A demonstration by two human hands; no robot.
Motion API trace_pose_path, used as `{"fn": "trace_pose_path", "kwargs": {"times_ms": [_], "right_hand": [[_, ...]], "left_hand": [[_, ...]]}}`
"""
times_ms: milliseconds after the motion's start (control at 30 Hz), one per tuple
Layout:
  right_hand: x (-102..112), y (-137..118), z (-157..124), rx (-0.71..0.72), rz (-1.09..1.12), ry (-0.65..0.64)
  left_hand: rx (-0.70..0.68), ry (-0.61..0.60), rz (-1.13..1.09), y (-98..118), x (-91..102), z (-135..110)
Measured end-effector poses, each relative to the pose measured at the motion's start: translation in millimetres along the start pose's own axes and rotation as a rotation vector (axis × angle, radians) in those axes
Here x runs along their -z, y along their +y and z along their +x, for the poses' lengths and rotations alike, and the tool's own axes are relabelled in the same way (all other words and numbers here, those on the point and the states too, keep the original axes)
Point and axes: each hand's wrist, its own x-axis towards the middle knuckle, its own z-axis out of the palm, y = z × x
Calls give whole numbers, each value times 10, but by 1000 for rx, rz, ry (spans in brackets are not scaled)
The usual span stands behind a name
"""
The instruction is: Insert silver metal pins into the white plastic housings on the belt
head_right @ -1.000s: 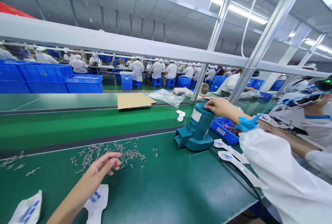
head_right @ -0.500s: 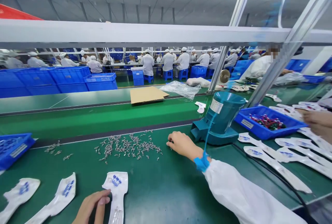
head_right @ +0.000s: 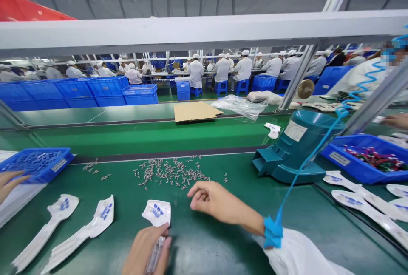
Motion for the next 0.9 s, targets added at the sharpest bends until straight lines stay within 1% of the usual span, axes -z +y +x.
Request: {"fn": "trace_pose_path", "kwargs": {"times_ms": [33, 67, 100, 167, 267, 400, 600, 733, 800, 833, 900], "right_hand": [[-153, -24, -31, -11, 165, -44], [-290, -44, -57, -27, 285, -73], [-405, -61, -75, -44, 376, -81], [-560, -87, -86, -76, 487, -54], [-647, -102, -59, -100, 588, 5], [-700, -92, -46, -101, 690, 10], [-842, -94, -81, -132, 754, 13], [-903, -125, -58, -99, 731, -27], [-881, -154, -47, -79, 664, -43], [-854, -171, -39, -72, 601, -45], [-776, -209, -12, -68, 398, -69]], "left_hand": [[-19, -16, 0, 54, -43, -12], [-21, -36, 3, 97, -74, -20], [-12, -53, 4, 127, -91, -22], [22, -64, 3, 152, -84, -15], [65, -51, 7, 138, -16, 14], [113, -39, -3, 131, 48, 42], [154, 75, -2, 223, 45, 39], [173, 81, 8, 284, 97, 44], [179, 27, 17, 288, 176, 55], [180, -23, 37, 279, 228, 61], [205, -150, 122, 242, 342, 63]]}}
